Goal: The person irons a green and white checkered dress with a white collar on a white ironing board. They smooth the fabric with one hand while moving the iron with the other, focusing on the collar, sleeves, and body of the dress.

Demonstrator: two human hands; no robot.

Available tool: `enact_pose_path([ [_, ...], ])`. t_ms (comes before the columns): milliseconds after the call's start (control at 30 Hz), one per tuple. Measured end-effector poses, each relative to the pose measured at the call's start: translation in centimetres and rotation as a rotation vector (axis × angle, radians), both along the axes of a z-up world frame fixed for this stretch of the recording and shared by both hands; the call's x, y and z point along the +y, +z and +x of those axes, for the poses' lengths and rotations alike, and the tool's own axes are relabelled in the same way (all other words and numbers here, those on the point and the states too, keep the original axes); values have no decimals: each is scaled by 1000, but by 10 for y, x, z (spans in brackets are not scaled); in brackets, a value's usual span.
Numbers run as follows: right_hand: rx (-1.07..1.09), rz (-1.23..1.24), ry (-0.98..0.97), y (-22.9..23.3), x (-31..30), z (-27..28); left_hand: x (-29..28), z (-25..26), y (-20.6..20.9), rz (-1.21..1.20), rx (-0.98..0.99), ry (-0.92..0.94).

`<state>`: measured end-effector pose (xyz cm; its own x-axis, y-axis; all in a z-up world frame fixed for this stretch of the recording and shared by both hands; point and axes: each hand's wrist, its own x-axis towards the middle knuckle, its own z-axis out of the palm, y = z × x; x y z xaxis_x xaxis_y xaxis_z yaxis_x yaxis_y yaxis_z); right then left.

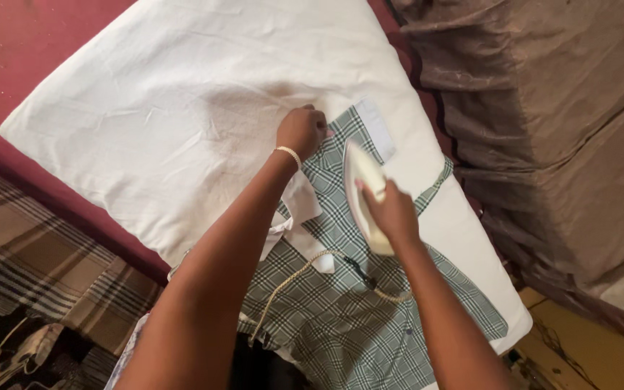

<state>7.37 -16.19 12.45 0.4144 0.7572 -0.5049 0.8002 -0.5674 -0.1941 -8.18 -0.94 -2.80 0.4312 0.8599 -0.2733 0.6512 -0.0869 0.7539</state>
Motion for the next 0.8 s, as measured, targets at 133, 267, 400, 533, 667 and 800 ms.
enact_pose_path([
  [133,-30,-29,147,5,-23,-14,14,-6,15,-106,-12,11],
  [267,-43,86,202,-7,-21,-22,24,1,8,-181,72,-58],
  [400,-55,154,192,-14,7,-31,25,2,-2,-29,67,0],
  [533,-31,135,129,-4,14,-38,-16,-23,22,107,169,99],
  [667,11,143,125,-7,8,-41,-64,-41,41,-69,137,128],
  [800,-49,207,92,-9,6,-42,-68,-52,21,-247,43,209],
])
